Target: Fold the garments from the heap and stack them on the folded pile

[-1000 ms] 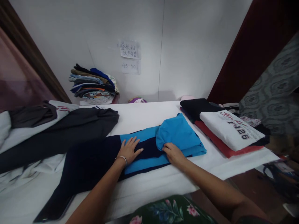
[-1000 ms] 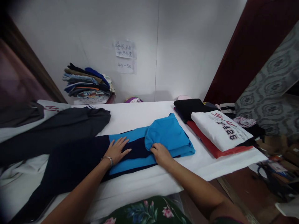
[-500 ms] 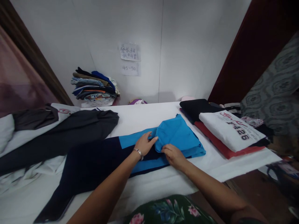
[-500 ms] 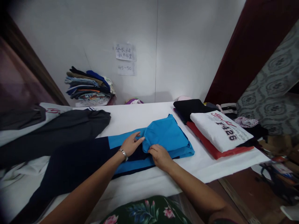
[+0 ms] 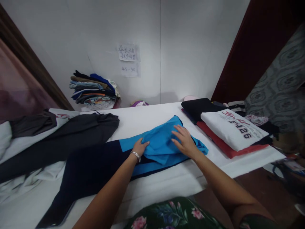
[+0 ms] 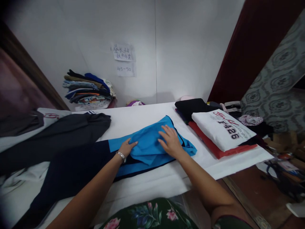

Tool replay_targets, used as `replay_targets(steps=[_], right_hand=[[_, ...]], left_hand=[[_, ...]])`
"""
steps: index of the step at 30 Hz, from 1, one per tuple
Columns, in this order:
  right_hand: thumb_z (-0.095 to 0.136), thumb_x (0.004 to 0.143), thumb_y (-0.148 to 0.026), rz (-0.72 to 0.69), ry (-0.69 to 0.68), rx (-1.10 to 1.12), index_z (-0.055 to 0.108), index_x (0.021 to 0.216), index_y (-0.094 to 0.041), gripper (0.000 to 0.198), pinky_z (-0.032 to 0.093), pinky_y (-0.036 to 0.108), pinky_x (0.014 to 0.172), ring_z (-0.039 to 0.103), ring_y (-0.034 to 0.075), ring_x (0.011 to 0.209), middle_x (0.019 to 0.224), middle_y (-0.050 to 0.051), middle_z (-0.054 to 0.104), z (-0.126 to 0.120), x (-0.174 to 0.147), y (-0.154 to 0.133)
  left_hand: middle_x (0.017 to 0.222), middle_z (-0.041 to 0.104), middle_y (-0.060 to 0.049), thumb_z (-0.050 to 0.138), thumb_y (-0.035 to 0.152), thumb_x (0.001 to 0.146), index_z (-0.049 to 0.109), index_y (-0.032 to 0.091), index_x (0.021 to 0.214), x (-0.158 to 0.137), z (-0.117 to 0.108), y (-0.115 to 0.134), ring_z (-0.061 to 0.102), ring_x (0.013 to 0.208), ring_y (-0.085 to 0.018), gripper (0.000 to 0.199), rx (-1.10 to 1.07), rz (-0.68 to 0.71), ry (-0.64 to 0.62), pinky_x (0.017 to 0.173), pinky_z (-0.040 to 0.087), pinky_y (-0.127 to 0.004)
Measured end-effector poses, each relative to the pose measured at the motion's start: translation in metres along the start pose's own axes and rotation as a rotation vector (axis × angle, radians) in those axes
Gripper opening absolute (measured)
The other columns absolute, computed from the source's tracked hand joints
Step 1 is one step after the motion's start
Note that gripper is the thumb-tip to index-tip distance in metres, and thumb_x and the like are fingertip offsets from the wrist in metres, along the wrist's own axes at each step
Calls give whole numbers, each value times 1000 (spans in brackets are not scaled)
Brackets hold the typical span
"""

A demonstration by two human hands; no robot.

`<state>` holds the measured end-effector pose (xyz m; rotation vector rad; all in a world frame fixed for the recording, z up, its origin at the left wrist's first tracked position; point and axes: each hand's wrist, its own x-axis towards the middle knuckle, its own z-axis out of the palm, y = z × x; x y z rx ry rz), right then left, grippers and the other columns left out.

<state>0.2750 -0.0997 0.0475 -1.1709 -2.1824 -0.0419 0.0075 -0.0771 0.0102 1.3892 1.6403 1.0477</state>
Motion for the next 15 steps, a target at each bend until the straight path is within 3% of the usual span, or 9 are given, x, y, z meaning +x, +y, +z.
replay_targets(steps=[3, 6, 11, 15], right_hand=[[46, 90, -53, 242, -240, -120, 46, 139, -19, 60, 19, 60, 110, 18, 35, 142, 154, 15, 27, 16, -1, 27], [40, 90, -62, 286, -437, -114, 42, 142, -19, 68, 17, 58, 111, 16, 35, 143, 155, 15, 22, 30, -11, 32], [28, 91, -66, 246, -412, -95, 36, 145, -26, 68, 14, 57, 112, 14, 31, 144, 156, 12, 21, 38, -21, 17], [29, 90, -66, 225, -502, -99, 33, 146, -26, 69, 13, 62, 110, 12, 34, 144, 156, 11, 21, 42, -22, 11]], left_hand=[[109, 71, -11, 65, 30, 77, 65, 14, 113, -4, -8, -8, 66, 101, -27, 39, 17, -52, 5, 84, 55, -37], [112, 70, -9, 64, 32, 77, 62, 15, 118, -7, -21, -9, 66, 102, -26, 44, -6, -36, 26, 85, 55, -36], [113, 69, -12, 65, 30, 75, 63, 13, 114, -11, -36, -21, 64, 104, -28, 43, 61, -44, 58, 91, 51, -40], [114, 68, -12, 67, 29, 71, 66, 14, 108, -17, -37, -24, 61, 111, -31, 41, 157, -30, 131, 96, 46, -42]])
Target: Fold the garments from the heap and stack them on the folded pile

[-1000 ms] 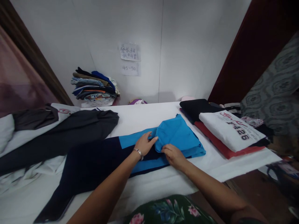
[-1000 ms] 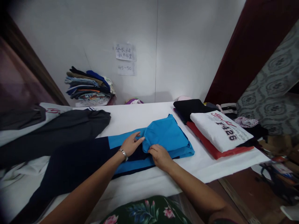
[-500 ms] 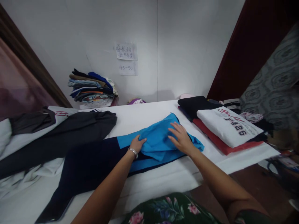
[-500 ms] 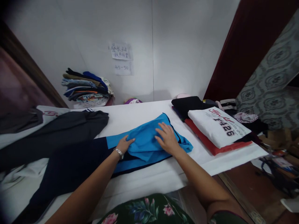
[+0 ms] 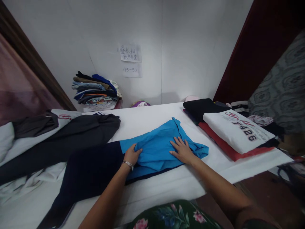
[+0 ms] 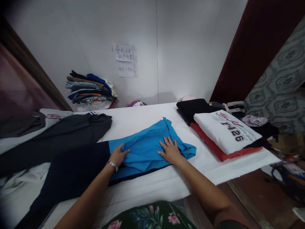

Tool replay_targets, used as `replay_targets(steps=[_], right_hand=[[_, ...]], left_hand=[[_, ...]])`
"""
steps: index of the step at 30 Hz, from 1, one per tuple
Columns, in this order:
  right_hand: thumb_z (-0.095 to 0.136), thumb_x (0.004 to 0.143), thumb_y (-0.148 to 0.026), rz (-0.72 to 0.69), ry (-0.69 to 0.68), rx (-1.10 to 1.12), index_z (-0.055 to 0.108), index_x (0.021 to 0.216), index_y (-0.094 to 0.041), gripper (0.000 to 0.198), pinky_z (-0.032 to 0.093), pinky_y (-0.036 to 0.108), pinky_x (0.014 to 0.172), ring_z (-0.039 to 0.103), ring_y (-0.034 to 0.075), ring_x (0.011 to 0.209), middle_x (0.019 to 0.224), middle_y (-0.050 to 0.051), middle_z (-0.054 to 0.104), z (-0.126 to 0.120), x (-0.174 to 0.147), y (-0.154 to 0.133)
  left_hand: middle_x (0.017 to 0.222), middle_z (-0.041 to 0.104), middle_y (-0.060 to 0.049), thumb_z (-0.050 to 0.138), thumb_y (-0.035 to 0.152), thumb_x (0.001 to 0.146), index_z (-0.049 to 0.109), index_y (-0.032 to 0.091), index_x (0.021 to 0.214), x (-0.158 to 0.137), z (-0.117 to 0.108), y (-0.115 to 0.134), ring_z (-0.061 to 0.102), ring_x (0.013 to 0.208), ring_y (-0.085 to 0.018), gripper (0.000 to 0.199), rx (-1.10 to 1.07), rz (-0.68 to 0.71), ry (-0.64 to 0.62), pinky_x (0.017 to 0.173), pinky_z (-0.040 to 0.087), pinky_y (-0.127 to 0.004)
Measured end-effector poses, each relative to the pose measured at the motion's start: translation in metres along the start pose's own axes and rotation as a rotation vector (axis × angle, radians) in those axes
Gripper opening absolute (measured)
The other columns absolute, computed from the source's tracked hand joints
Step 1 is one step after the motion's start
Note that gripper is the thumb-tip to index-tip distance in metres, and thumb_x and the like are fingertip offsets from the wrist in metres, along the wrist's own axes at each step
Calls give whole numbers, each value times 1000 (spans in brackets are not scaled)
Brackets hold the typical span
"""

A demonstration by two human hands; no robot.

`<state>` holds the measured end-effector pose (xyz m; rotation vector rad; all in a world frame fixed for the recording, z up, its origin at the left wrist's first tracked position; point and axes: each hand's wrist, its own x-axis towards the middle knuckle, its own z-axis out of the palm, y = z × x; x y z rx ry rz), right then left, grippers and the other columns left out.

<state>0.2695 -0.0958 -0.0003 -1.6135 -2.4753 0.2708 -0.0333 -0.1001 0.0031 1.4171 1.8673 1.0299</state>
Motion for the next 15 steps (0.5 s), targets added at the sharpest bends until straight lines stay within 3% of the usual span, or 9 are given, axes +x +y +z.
replay_targets(steps=[3, 8, 12, 15], right_hand=[[30, 91, -65, -17, -6, -4, 33, 146, -25, 68, 13, 61, 110, 15, 34, 143, 155, 12, 24, -5, -1, -3], [33, 92, -60, -97, 172, -52, 32, 147, -27, 64, 11, 61, 111, 13, 32, 144, 156, 11, 22, -14, -3, -6], [37, 92, -59, -105, 63, -95, 35, 146, -22, 65, 17, 59, 111, 20, 33, 142, 153, 14, 28, 3, -1, -6], [40, 92, -57, -105, 58, -90, 37, 145, -20, 64, 18, 59, 110, 21, 34, 141, 152, 16, 29, 9, -5, -9]], left_hand=[[109, 71, -9, 66, 35, 71, 65, 16, 112, -2, -9, 5, 64, 104, -28, 45, -73, 37, -28, 89, 50, -38], [95, 74, -5, 66, 36, 67, 66, 17, 108, 0, -26, 2, 67, 87, -24, 45, -98, -10, -30, 76, 53, -32], [88, 74, -5, 68, 35, 63, 69, 17, 94, 2, -27, -7, 67, 90, -28, 36, 37, -21, 8, 83, 51, -36], [90, 74, -5, 66, 38, 64, 69, 18, 98, 0, -32, -7, 67, 88, -27, 39, 11, 13, 12, 80, 51, -34]])
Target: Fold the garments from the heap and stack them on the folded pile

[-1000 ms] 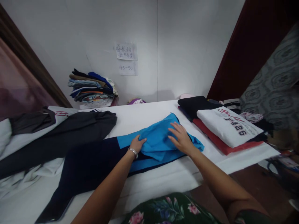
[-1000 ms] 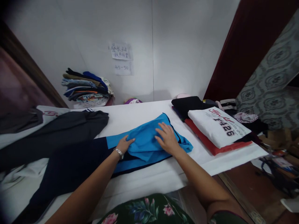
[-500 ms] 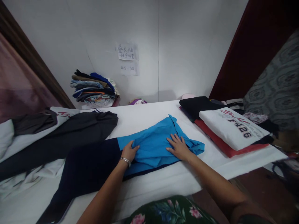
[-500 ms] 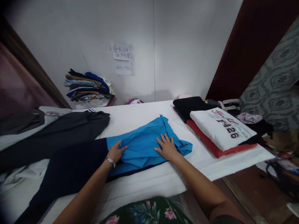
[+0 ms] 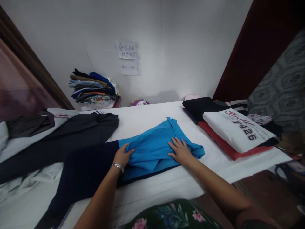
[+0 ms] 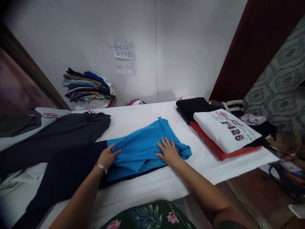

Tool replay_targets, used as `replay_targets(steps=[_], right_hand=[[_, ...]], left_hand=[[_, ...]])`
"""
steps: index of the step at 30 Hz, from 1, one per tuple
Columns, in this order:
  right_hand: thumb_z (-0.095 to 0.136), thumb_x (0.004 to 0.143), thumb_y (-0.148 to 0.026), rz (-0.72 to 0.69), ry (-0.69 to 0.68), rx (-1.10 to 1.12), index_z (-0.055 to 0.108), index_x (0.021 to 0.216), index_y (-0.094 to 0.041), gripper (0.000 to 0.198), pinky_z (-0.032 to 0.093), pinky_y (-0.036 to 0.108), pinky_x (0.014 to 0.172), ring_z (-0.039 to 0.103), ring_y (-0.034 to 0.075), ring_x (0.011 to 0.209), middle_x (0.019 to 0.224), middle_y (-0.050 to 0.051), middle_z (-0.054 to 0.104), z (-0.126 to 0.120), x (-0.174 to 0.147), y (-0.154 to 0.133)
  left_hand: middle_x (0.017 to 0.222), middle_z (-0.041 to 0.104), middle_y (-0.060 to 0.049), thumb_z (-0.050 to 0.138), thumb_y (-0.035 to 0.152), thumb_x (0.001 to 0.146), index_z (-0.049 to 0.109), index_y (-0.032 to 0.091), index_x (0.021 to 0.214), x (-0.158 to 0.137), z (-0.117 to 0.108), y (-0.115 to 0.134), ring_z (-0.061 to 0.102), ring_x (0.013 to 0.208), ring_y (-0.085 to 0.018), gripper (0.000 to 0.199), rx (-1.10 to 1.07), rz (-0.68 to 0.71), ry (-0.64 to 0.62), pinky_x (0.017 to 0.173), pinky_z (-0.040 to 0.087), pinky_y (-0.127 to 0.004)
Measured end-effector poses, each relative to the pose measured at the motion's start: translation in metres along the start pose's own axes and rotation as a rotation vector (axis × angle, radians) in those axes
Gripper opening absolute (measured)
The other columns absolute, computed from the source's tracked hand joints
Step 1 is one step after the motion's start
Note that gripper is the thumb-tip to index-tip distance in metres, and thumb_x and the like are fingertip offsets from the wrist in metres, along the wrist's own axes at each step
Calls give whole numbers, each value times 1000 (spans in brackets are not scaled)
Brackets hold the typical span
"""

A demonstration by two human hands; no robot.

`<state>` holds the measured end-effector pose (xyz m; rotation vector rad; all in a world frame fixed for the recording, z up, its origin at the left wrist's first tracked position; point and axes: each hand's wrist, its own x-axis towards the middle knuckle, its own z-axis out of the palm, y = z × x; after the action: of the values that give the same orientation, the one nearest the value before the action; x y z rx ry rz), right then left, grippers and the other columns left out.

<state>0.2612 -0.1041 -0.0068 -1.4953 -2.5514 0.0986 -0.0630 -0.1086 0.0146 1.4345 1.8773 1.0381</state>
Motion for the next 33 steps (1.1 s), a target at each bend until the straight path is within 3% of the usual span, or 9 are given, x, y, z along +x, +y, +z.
replay_targets(steps=[3, 5, 9, 12, 15, 21, 26, 29, 33], right_hand=[[41, 93, -51, -79, 121, 35, 37, 145, -24, 58, 17, 59, 112, 21, 31, 142, 152, 12, 31, -12, -12, 1], [43, 94, -46, -64, 293, 67, 32, 147, -26, 58, 16, 58, 113, 23, 29, 142, 152, 10, 33, -22, -26, 9], [46, 93, -44, 192, 653, 191, 23, 150, -24, 65, 24, 54, 112, 30, 28, 139, 150, 12, 36, -31, -63, 43], [46, 91, -46, 374, 739, 326, 25, 149, -24, 65, 31, 51, 110, 36, 28, 136, 149, 11, 38, -26, -87, 62], [48, 91, -46, 391, 623, 450, 22, 150, -25, 67, 38, 48, 106, 40, 27, 134, 148, 11, 39, -20, -95, 63], [32, 98, -31, -1, 372, 272, 21, 151, -26, 54, 26, 50, 114, 20, 23, 143, 154, 7, 28, -7, -61, 29], [40, 93, -51, -83, 141, 52, 33, 146, -15, 64, 19, 55, 114, 19, 30, 143, 151, 15, 31, 15, -39, 3], [41, 92, -56, -100, 111, -7, 36, 145, -15, 67, 18, 53, 114, 19, 30, 143, 151, 14, 31, 16, -41, 0], [36, 95, -51, -84, 179, -43, 28, 148, -20, 62, 18, 52, 113, 17, 27, 144, 153, 10, 29, 9, -47, 8]], left_hand=[[89, 74, -3, 65, 40, 65, 68, 19, 100, -3, -11, 3, 67, 82, -24, 41, -40, -12, -22, 73, 52, -31], [86, 74, -2, 65, 39, 64, 69, 19, 96, -4, -16, 2, 67, 80, -24, 38, -27, -27, -36, 73, 52, -30], [83, 74, -1, 68, 39, 62, 69, 20, 90, -5, -17, -8, 67, 81, -23, 34, -4, -56, -43, 75, 52, -30], [83, 74, -2, 69, 38, 62, 70, 19, 91, -4, -14, -15, 67, 81, -24, 35, -6, -77, -24, 76, 51, -31], [87, 74, -2, 68, 39, 63, 70, 19, 94, -3, -14, -17, 67, 84, -24, 38, -21, -87, -32, 77, 51, -31], [89, 74, -3, 67, 38, 63, 69, 19, 95, -6, -20, -13, 67, 84, -24, 38, 6, -111, -13, 76, 51, -31], [87, 74, -2, 64, 38, 64, 69, 19, 95, -13, -23, -12, 67, 82, -23, 37, 24, -114, -14, 74, 51, -29], [86, 73, -2, 63, 39, 65, 69, 19, 95, -16, -25, -14, 66, 83, -24, 36, 46, -100, -20, 73, 50, -28], [91, 73, -2, 61, 42, 68, 68, 21, 99, -17, -26, -18, 66, 85, -24, 38, 71, -76, -30, 77, 50, -30]])
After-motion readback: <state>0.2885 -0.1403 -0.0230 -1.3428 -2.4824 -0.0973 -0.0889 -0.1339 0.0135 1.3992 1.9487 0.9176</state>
